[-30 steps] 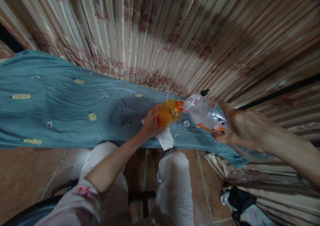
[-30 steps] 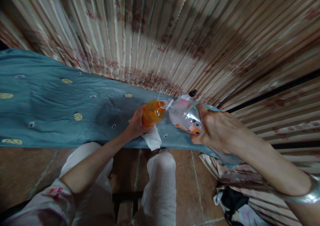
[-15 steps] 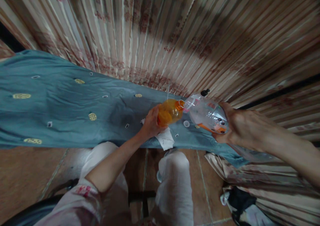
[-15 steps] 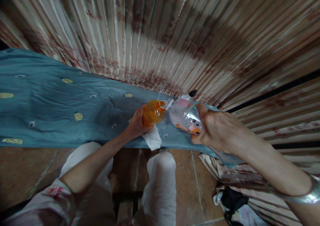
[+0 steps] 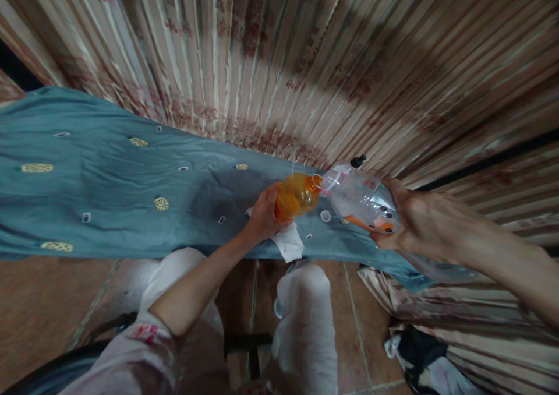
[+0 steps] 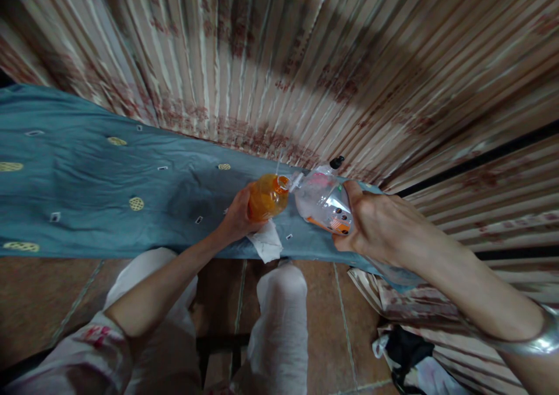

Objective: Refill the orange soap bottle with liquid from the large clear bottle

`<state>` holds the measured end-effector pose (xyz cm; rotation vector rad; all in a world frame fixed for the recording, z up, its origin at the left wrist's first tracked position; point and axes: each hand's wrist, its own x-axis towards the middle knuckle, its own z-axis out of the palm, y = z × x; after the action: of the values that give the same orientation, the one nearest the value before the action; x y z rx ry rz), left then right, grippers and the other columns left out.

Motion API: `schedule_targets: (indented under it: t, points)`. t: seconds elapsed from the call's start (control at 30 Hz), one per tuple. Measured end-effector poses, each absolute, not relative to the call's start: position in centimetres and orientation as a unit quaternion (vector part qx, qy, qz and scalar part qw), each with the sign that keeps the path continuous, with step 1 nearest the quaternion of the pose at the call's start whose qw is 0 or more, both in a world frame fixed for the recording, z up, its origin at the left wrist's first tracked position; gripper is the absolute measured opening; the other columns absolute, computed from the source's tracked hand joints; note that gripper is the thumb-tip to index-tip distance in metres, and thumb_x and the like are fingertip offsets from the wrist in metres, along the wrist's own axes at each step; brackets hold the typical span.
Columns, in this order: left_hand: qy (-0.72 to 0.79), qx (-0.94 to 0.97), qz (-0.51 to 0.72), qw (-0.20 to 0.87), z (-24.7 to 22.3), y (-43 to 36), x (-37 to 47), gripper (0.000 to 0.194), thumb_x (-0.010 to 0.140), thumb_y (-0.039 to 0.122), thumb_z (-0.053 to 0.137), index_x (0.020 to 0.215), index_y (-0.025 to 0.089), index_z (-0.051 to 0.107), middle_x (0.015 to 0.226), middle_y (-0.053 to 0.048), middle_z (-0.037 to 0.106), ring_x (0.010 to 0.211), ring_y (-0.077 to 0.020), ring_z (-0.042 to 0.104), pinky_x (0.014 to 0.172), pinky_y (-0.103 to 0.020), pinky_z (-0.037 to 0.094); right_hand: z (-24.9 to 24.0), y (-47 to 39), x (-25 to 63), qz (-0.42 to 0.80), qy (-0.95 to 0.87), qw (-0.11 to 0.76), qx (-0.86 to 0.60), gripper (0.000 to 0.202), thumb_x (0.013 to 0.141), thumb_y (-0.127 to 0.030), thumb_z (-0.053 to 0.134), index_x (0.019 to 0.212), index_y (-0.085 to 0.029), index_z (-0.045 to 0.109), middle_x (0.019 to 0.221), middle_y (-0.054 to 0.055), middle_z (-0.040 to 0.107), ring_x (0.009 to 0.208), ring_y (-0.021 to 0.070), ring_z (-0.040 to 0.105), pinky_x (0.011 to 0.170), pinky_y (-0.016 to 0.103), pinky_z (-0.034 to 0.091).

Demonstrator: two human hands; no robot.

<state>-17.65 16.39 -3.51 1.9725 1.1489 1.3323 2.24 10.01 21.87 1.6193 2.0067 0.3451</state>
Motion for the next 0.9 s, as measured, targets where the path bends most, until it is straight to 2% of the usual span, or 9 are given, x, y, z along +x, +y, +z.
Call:
schedule_targets:
  t: [0.17,0.33,0.6,0.77,0.9]
  points:
    - [0.419,0.725,0.490,0.245,-3.66,16.34,-17.71,0.095,0.061,0.023,0.079,0.140,0.018,0.027,0.134,-0.016,0.048,0.124,-0.0328,0.048,0.106,-0.051,0.041,21.92,10.13,2.34,0.129,0.739,0.275,0.601,0.055,0.074,-0.053,0.049,0.112,-0.013,0.044,0.054,0.003,0.055,0.056,0.0284,0.063,0.047,0.027,0.030]
    - [0.412,0.727,0.496,0.238,-3.85,16.50,-17.68,0.096,0.059,0.021,0.080,0.139,0.015,0.028,0.134,-0.018,0.048,0.123,-0.0331,0.049,0.106,-0.052,0.041,21.82,10.13,2.40,0.139,0.749,0.264,0.592,0.053,0.077,-0.052,0.044,0.113,-0.013,0.043,0.055,0.004,0.056,0.057,0.0285,0.063,0.049,0.028,0.031]
    - [0.414,0.726,0.492,0.242,-3.51,16.45,-17.66,0.096,0.058,0.022,0.080,0.138,0.012,0.029,0.133,-0.020,0.049,0.122,-0.0341,0.049,0.106,-0.054,0.040,21.78,10.07,2.33,0.132,0.741,0.266,0.602,0.054,0.075,-0.052,0.049,0.111,-0.013,0.045,0.057,0.005,0.058,0.057,0.0263,0.062,0.049,0.027,0.031]
    - [0.422,0.725,0.484,0.248,-3.49,16.41,-17.72,0.096,0.059,0.023,0.080,0.139,0.016,0.028,0.134,-0.018,0.049,0.123,-0.0336,0.049,0.106,-0.053,0.041,21.74,10.06,2.66,0.140,0.752,0.252,0.592,0.057,0.073,-0.054,0.051,0.114,-0.014,0.046,0.052,0.001,0.054,0.053,0.0260,0.060,0.048,0.027,0.029]
    - [0.420,0.726,0.490,0.239,-3.77,16.50,-17.62,0.099,0.058,0.023,0.080,0.140,0.017,0.025,0.135,-0.018,0.048,0.123,-0.0350,0.049,0.106,-0.054,0.041,21.80,9.98,2.62,0.142,0.758,0.246,0.587,0.051,0.075,-0.052,0.049,0.110,-0.015,0.046,0.051,0.000,0.052,0.052,0.0255,0.059,0.047,0.027,0.028]
